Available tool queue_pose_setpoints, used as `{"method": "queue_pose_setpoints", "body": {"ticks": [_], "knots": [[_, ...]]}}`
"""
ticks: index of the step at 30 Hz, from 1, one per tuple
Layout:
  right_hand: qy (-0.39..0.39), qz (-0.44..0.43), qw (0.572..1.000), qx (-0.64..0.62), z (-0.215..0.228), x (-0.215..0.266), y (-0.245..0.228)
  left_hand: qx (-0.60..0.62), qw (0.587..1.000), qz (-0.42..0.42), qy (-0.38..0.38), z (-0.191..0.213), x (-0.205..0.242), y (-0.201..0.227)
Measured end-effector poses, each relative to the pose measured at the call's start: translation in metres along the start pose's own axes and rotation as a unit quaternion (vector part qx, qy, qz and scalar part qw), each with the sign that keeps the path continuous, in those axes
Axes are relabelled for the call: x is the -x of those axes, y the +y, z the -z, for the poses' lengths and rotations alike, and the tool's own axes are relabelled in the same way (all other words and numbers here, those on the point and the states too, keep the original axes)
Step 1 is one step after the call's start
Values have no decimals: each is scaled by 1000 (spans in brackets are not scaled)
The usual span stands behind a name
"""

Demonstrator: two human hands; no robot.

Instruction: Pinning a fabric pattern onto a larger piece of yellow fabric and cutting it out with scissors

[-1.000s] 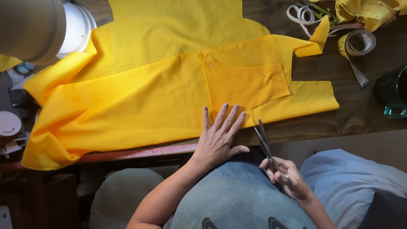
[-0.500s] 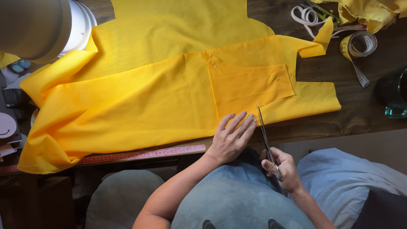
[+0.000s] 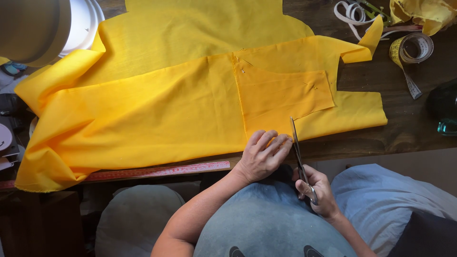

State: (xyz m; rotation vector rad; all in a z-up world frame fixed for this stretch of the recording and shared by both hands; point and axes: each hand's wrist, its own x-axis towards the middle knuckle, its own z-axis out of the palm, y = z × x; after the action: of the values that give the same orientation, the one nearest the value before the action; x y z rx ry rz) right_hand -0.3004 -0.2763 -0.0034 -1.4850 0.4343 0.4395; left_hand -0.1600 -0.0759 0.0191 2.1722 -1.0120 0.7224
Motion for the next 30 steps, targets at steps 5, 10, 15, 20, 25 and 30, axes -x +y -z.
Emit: {"method": "queue_pose_setpoints", "body": {"ticks": [5,10,15,20,25,30], "knots": [[-30,7,999,16,-4,0,-17,9,1000,-2,-7,4,-4,0],[-53,30,998,-10,-7,-3,-19,0,1000,0,0,5,-6,1],[-12,29,999,27,-4,0,-9,11,1000,-4,-16,4,-2,1],[-7,15,999,30,-9,7,-17,9,1000,-9,-14,3,-2,0],[-5,0,1000,-8,-10,11,-10,14,1000,-12,-21,2,0,0],[4,-2,1000,18,-9,11,-7,21,999,-17,-22,2,0,1]]}}
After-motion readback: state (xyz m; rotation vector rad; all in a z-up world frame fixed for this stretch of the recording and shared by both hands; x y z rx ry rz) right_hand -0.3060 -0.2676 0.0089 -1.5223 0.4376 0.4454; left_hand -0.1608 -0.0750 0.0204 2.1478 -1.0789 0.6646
